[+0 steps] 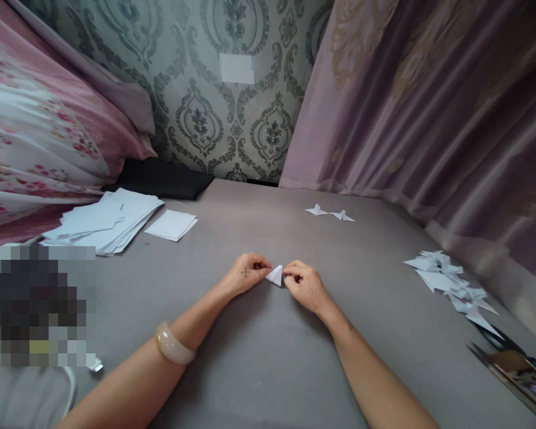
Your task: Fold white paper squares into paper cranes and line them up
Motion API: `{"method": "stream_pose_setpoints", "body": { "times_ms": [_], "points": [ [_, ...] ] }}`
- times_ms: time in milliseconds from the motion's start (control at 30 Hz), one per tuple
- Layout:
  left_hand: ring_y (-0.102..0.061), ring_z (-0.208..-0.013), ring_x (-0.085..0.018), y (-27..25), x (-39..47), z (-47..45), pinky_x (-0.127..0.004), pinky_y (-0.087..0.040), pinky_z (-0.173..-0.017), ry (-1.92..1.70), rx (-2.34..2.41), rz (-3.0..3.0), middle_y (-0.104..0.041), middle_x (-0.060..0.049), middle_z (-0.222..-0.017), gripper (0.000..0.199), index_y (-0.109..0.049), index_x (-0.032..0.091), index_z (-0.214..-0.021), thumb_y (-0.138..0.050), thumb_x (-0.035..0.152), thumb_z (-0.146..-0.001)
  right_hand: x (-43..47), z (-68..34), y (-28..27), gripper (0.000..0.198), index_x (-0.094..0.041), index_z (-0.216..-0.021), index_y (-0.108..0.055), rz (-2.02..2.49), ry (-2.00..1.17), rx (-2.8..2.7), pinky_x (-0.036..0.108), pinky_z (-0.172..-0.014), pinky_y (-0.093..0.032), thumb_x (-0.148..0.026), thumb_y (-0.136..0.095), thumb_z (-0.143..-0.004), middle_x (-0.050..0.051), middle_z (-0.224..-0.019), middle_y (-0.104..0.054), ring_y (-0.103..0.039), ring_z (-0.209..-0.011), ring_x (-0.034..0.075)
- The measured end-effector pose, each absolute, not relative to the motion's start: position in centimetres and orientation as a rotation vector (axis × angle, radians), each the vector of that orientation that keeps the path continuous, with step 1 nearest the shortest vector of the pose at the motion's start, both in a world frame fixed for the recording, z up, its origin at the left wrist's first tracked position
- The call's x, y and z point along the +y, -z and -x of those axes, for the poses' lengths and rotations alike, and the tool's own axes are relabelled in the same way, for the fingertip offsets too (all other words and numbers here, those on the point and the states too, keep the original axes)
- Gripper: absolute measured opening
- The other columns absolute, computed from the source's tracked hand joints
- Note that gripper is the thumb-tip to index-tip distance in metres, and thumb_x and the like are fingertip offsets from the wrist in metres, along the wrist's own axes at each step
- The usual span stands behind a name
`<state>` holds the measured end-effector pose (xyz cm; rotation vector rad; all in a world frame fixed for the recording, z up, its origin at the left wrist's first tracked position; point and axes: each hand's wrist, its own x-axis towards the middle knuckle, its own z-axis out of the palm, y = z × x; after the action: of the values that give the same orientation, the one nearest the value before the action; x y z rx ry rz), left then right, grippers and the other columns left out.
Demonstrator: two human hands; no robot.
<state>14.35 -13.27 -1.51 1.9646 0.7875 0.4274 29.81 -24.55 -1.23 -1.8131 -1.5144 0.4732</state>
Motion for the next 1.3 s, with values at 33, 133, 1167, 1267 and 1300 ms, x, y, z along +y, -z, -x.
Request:
{"method": "stream_pose_setpoints", "body": {
  "times_ms": [33, 133, 1167, 1267, 1300],
  "points": [
    [-0.049, -0.058, -0.012, 1.4, -13.3, -14.3, -0.021, -0.034, -0.053, -0.415, 0.777, -1.960, -0.058, 0.001, -0.061, 0.025, -0.071, 0.015, -0.080, -0.054, 0.031, -0.074, -24.6, -29.8, 1.0, 0.025, -0.020, -0.076, -0.071, 1.815, -0.480, -1.535, 0.022, -0.062, -0.042, -0.012, -0.047, -0.075, 0.002, -0.085, -0.065, -0.056, -0.065, 0.010],
    [-0.048, -0.057, -0.011, 1.1, -13.2, -14.1, -0.021, -0.034, -0.053, -0.392, 0.743, -1.952, -0.058, 0.001, -0.061, 0.025, -0.071, 0.014, -0.080, -0.055, 0.032, -0.073, -25.0, -29.6, 0.4, 0.024, -0.020, -0.071, -0.069, 1.820, -0.479, -1.618, 0.022, -0.063, -0.041, -0.017, -0.047, -0.079, 0.001, -0.084, -0.063, -0.056, -0.066, 0.010],
    [-0.053, -0.086, -0.017, 2.1, -13.5, -14.8, -0.027, -0.044, -0.077, -0.701, 0.497, -2.442, -0.062, -0.006, -0.089, 0.018, -0.070, 0.021, -0.085, -0.053, 0.026, -0.088, -25.0, -28.4, 0.5, 0.018, -0.026, -0.096, -0.066, 2.022, -0.202, -1.625, 0.023, -0.064, -0.039, -0.029, -0.049, -0.091, 0.001, -0.093, -0.061, -0.058, -0.073, 0.012],
    [-0.053, -0.087, -0.018, 2.7, -13.3, -15.1, -0.028, -0.044, -0.078, -0.740, 0.522, -2.466, -0.062, -0.006, -0.090, 0.019, -0.069, 0.020, -0.091, -0.051, 0.025, -0.089, -24.7, -28.6, 0.7, 0.019, -0.027, -0.098, -0.067, 2.039, -0.151, -1.621, 0.024, -0.064, -0.038, -0.028, -0.049, -0.091, 0.002, -0.095, -0.061, -0.059, -0.078, 0.014],
    [-0.053, -0.087, -0.018, 2.9, -13.2, -15.2, -0.028, -0.044, -0.078, -0.727, 0.535, -2.474, -0.062, -0.006, -0.090, 0.018, -0.069, 0.020, -0.092, -0.052, 0.025, -0.089, -24.6, -28.7, 0.8, 0.019, -0.027, -0.097, -0.067, 2.048, -0.167, -1.617, 0.024, -0.065, -0.038, -0.028, -0.049, -0.090, 0.002, -0.095, -0.062, -0.060, -0.079, 0.014]
  ]
}}
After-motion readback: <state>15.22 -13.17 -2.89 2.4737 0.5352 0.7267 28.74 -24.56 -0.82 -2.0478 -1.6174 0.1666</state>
